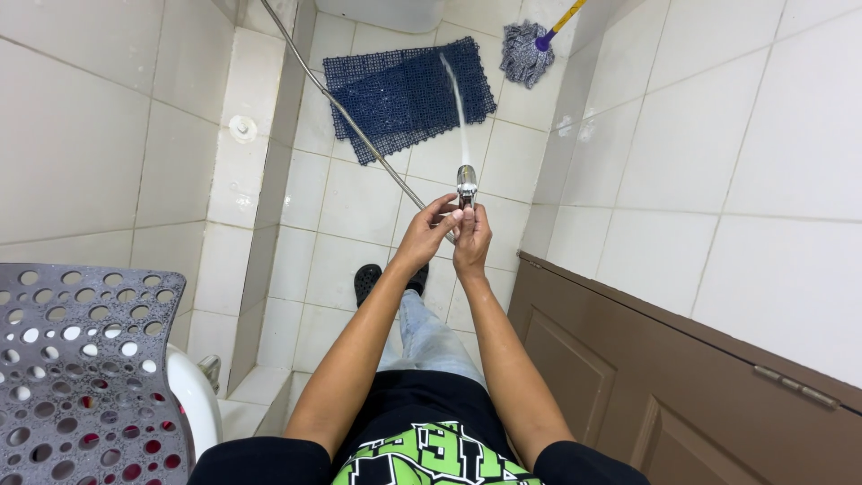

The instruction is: Cleaning bathroom floor mats and the floor using a bidet sprayer and a mop.

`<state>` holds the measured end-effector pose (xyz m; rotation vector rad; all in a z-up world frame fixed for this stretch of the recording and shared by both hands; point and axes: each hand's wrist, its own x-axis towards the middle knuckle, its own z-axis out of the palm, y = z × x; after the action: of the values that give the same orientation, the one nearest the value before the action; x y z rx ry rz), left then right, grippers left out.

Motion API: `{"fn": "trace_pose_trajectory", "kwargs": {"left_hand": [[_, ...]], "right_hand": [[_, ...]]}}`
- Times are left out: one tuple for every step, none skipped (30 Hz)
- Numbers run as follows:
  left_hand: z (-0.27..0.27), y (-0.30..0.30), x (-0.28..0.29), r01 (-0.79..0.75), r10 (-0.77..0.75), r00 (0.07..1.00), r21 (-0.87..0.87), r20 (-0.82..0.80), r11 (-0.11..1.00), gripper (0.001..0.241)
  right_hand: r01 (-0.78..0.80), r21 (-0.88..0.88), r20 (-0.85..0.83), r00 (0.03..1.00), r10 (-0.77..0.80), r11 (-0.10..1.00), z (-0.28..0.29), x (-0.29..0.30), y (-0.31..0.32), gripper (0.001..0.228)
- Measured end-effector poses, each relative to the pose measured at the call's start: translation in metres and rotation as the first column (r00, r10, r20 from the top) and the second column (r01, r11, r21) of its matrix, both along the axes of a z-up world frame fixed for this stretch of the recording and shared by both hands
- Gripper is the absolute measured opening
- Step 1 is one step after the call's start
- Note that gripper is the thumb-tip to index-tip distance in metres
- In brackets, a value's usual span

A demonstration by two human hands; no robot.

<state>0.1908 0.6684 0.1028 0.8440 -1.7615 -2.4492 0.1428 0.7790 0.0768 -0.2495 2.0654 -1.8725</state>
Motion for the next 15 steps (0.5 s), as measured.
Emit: {"fn": "trace_pose_trajectory", "kwargs": {"left_hand": [[-0.005, -0.001, 0.002, 0.001, -0.001, 1.0, 0.001, 0.0, 1.0, 0.06], [-0.011, -0.002, 0.004, -0.001, 0.001, 1.0, -0.01, 0.013, 1.0, 0.06], [-0.016, -0.003, 0.006, -0.004, 0.005, 1.0, -0.021, 0.024, 1.0, 0.061], [-0.018, -0.004, 0.007, -0.005, 0.005, 1.0, -0.021, 0.023, 1.0, 0.061], [-0.02, -0.005, 0.009, -0.011, 0.012, 0.999, -0.032, 0.031, 0.999, 0.059], [-0.022, -0.006, 0.011, -0.018, 0.019, 0.999, -0.042, 0.039, 0.999, 0.058], [-0.022, -0.006, 0.013, -0.019, 0.021, 0.999, -0.042, 0.038, 0.999, 0.058], [-0.023, -0.006, 0.016, -0.027, 0.029, 0.999, -0.039, 0.033, 0.999, 0.058], [-0.024, -0.006, 0.018, -0.036, 0.037, 0.999, -0.035, 0.029, 0.999, 0.058], [-0.025, -0.006, 0.02, -0.038, 0.039, 0.999, -0.035, 0.029, 0.999, 0.058], [-0.026, -0.006, 0.022, -0.044, 0.045, 0.998, -0.033, 0.034, 0.998, 0.058], [-0.027, -0.007, 0.024, -0.05, 0.051, 0.998, -0.031, 0.038, 0.998, 0.058], [-0.026, -0.008, 0.026, -0.054, 0.055, 0.998, -0.031, 0.038, 0.998, 0.058], [-0.026, -0.009, 0.028, -0.059, 0.06, 0.998, -0.034, 0.033, 0.998, 0.057], [-0.025, -0.01, 0.03, -0.063, 0.064, 0.998, -0.038, 0.028, 0.997, 0.057]], "right_hand": [[0.001, 0.001, 0.0, 1.0, -0.001, 1.0, 0.003, -0.003, -0.001, 0.054], [0.009, -0.024, -0.011, 1.0, -0.009, 1.0, 0.006, -0.005, -0.002, 0.052], [0.015, -0.05, -0.023, 1.0, -0.016, 0.999, 0.01, -0.008, -0.003, 0.05], [0.014, -0.051, -0.024, 1.0, -0.016, 0.999, 0.007, -0.009, -0.002, 0.05], [0.009, -0.039, -0.036, 0.999, -0.011, 0.999, 0.005, -0.01, -0.001, 0.05], [0.005, -0.026, -0.049, 0.999, -0.006, 1.0, 0.002, -0.011, 0.0, 0.05], [0.003, -0.026, -0.05, 0.999, -0.005, 1.0, 0.003, -0.012, 0.0, 0.05], [0.015, -0.033, -0.044, 0.999, -0.016, 0.999, 0.004, -0.012, 0.0, 0.05], [0.026, -0.04, -0.038, 0.999, -0.027, 0.999, 0.005, -0.012, 0.0, 0.05], [0.024, -0.04, -0.039, 0.999, -0.025, 0.999, 0.005, -0.011, 0.001, 0.05], [0.016, -0.042, -0.049, 0.999, -0.018, 0.999, 0.004, -0.01, 0.001, 0.051], [0.009, -0.045, -0.059, 0.998, -0.011, 0.999, 0.003, -0.009, 0.001, 0.051], [0.006, -0.044, -0.059, 0.998, -0.008, 0.999, 0.004, -0.009, 0.002, 0.051], [0.039, -0.056, -0.002, 0.999, -0.039, 0.998, 0.004, -0.008, 0.002, 0.051], [0.075, -0.066, 0.055, 0.996, -0.071, 0.995, 0.004, -0.007, 0.002, 0.051]]}}
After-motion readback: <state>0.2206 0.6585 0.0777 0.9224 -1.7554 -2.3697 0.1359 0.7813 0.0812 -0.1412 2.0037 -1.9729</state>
